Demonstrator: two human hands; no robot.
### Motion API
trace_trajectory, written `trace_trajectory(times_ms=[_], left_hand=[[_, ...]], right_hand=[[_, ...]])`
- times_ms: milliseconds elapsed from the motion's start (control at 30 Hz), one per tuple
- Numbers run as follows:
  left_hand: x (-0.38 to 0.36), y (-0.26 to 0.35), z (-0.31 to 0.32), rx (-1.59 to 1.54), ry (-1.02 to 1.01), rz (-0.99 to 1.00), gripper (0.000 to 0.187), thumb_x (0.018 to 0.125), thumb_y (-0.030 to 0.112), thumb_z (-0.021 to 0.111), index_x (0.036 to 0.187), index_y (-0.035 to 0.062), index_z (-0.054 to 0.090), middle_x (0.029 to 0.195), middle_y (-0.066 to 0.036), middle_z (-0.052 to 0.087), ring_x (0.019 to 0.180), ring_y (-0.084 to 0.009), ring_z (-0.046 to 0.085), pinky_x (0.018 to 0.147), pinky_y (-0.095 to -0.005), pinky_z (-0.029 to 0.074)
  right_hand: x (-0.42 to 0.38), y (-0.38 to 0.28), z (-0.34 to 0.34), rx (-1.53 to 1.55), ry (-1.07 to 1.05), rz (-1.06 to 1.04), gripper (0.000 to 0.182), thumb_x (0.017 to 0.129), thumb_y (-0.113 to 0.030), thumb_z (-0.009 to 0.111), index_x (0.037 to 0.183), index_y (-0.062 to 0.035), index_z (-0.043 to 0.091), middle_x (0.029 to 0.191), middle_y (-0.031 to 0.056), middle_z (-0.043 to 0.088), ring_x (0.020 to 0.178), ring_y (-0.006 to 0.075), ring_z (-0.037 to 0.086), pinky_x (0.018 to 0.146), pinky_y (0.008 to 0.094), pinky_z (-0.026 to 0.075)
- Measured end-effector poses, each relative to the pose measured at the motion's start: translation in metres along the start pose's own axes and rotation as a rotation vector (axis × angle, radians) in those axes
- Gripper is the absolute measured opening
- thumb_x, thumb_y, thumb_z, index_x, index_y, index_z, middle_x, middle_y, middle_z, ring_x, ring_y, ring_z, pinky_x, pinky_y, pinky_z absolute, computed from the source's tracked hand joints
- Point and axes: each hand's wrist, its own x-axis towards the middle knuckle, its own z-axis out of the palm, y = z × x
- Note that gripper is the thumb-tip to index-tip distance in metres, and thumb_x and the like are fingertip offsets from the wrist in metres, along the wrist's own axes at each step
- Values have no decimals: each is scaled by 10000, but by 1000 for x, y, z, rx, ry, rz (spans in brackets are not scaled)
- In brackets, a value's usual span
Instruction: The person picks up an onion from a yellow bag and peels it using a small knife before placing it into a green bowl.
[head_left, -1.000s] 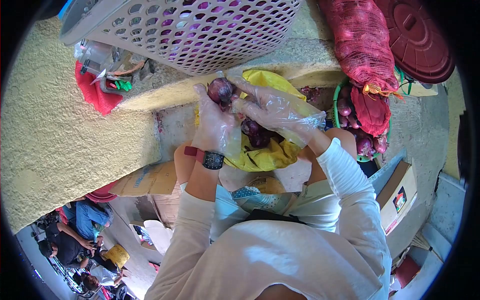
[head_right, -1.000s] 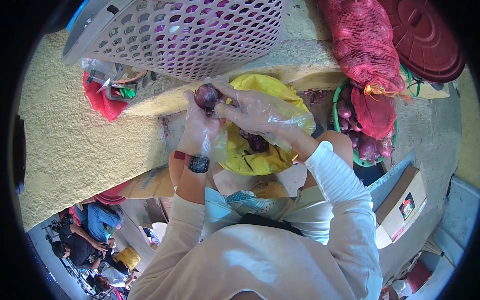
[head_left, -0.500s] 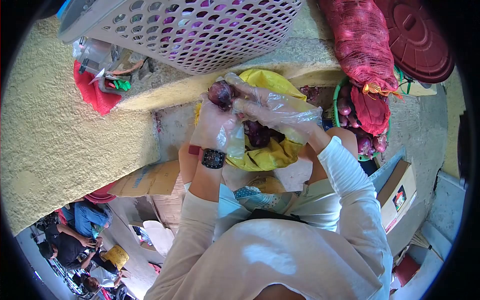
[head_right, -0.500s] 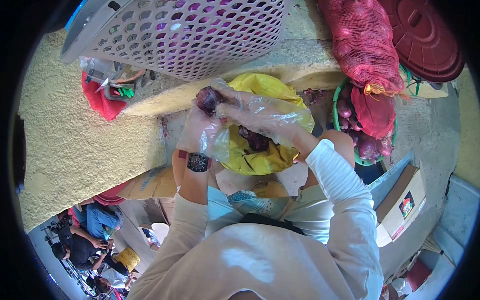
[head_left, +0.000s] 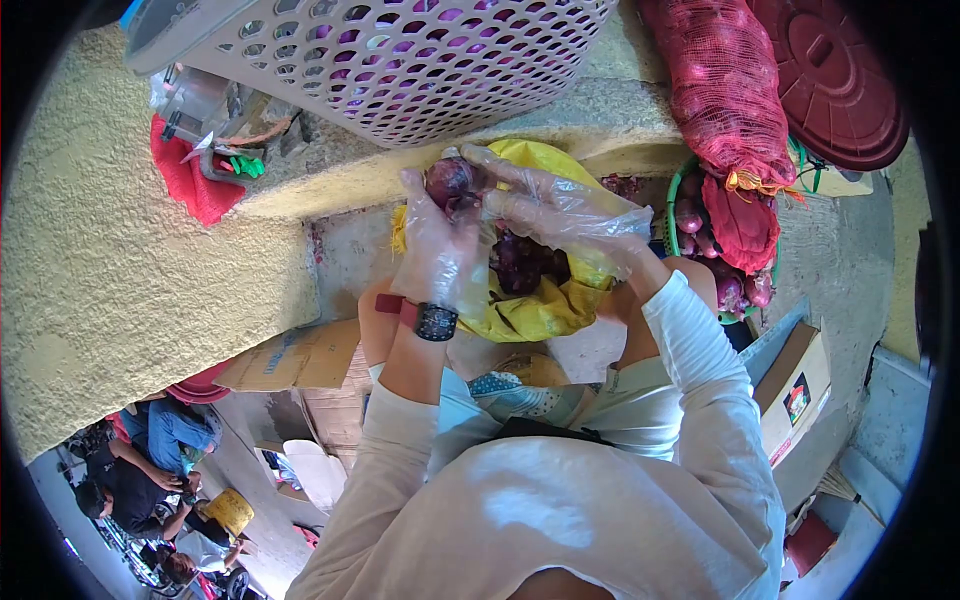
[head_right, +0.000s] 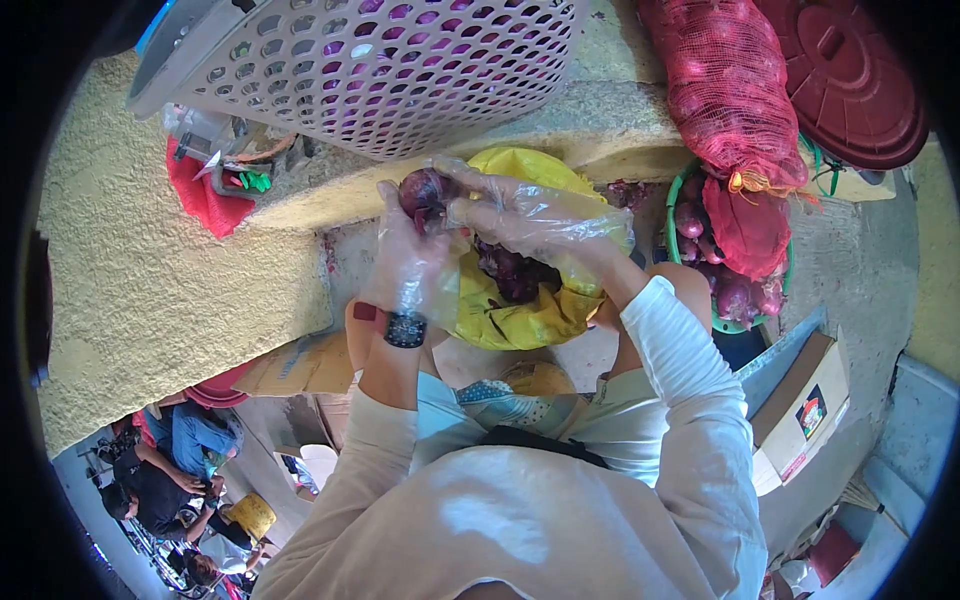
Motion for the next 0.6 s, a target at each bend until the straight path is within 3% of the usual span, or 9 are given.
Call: trace_trajectory(times_ms=[67,167,300,367,400,467,500,567,600], left_hand=[[13,6,9,-1112,185,-522,612,1039,565,506,1189,-15,631,1091,-153,727,976,-280,716,838,-401,592],[12,28,14,-1022,88,-414,646,1062,598,393,1197,14,632,1085,-155,714,1000,-276,697,863,-413,599],[12,14,12,-981,228,-535,685,1052,627,381,1219,7,619,1097,-160,710,1007,-271,696,891,-405,600],[-2,27,6,-1119,18,-554,522,1049,445,561,1288,-19,558,1090,-159,704,1017,-242,698,868,-352,610],[-7,27,5,-1119,18,-554,522,1049,445,561,1288,-19,558,1090,-159,704,1017,-242,698,868,-352,610],[-14,23,2,-1145,-105,-406,443,952,88,653,1343,-36,486,1084,-158,699,1027,-214,699,842,-306,613],[-13,19,1,-1145,-104,-406,443,952,88,653,1343,-36,486,1084,-158,699,1027,-214,699,842,-306,613],[-9,9,-1,-1007,-68,-415,563,821,-121,581,1361,-39,446,1097,-149,701,1013,-203,701,834,-285,615],[-10,4,-2,-1006,-67,-414,563,821,-121,581,1361,-39,446,1097,-149,701,1013,-203,701,834,-285,615]], right_hand=[[0,-4,0,2,-22,50,626,1058,-337,579,1620,-192,344,1155,-35,604,792,67,442,703,222,420],[-4,-10,0,64,0,60,641,1032,-350,570,1600,-129,370,1033,23,616,807,138,531,783,271,471],[2,3,3,3,7,-38,647,1041,-370,563,1595,-101,366,1196,64,651,916,158,580,848,284,491],[3,5,5,-17,20,-100,653,1041,-382,564,1594,-97,365,1268,79,647,964,163,590,874,285,495],[3,4,6,6,8,-82,658,1040,-393,566,1594,-100,366,1319,83,626,1008,161,585,894,284,494],[2,1,6,29,-5,-64,663,1039,-403,568,1594,-102,367,1371,87,606,1051,159,580,915,283,494],[1,0,5,24,-11,-64,668,1037,-406,569,1593,-96,366,1391,83,589,1065,154,575,927,286,491],[0,0,5,19,-17,-65,673,1036,-408,570,1593,-91,365,1411,80,573,1079,150,569,938,289,488],[1,1,4,51,-31,-62,680,1032,-406,576,1593,-87,363,1435,82,558,1109,153,564,962,294,481]])
